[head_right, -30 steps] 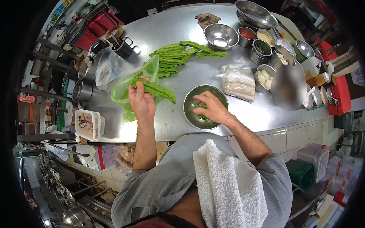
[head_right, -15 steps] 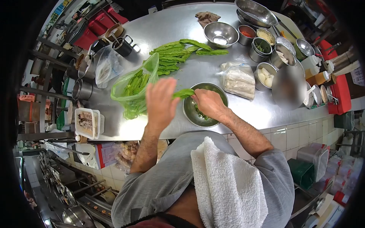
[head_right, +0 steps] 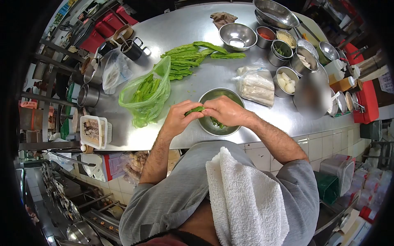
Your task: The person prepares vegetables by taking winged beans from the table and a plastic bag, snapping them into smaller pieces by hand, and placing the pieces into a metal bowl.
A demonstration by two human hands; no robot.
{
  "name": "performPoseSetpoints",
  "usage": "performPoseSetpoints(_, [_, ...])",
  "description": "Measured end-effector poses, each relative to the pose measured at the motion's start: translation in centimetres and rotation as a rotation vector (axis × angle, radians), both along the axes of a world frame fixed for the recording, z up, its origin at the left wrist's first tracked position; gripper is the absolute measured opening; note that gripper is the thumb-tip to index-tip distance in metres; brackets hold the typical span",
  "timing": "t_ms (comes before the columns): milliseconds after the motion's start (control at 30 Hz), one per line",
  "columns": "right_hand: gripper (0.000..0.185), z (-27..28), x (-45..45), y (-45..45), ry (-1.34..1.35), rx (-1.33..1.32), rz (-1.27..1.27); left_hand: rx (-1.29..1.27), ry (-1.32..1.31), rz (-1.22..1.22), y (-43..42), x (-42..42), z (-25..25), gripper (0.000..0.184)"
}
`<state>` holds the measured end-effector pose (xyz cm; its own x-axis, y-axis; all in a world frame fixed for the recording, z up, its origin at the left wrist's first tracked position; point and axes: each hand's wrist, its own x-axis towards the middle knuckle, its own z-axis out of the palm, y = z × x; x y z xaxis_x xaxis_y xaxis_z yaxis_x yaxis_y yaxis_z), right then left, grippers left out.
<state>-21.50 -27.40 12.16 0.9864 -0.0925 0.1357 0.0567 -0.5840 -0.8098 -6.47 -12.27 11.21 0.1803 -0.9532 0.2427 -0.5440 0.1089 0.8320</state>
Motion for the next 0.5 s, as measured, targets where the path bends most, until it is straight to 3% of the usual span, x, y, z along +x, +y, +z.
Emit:
performPoseSetpoints(167, [0.023,-0.4,-0.2,0.0,0.148,0.322,0.004,-0.044,0.099,0.026,0.1,-0.3,-0.2,0.023])
performPoseSetpoints(233, [0.026,-1.2,-0.3,0.1,0.253,0.736,0.006,-0.040,0.108,0.039,0.0,-0.3,-0.3,0.023])
performPoseSetpoints(267, [0.026,-1.4,-0.3,0.2,0.254,0.737,0.005,-0.038,0.118,0.051,0.0,-0.4,-0.5,0.023])
performPoseSetpoints(367, [0.024,-2.4,0.0,0.7,0.198,0.874,-0.017,-0.129,0.208,0.104,-0.4,-0.8,-1.0,0.022])
performPoseSetpoints(433, [0.022,-3.7,0.3,1.6,0.001,1.373,0.048,-0.147,0.272,0.135,-0.7,-1.2,-1.4,0.021])
performPoseSetpoints(500, [0.021,-4.0,0.5,2.1,-0.024,1.440,0.009,-0.169,0.331,0.171,-1.1,-1.5,-2.3,0.021])
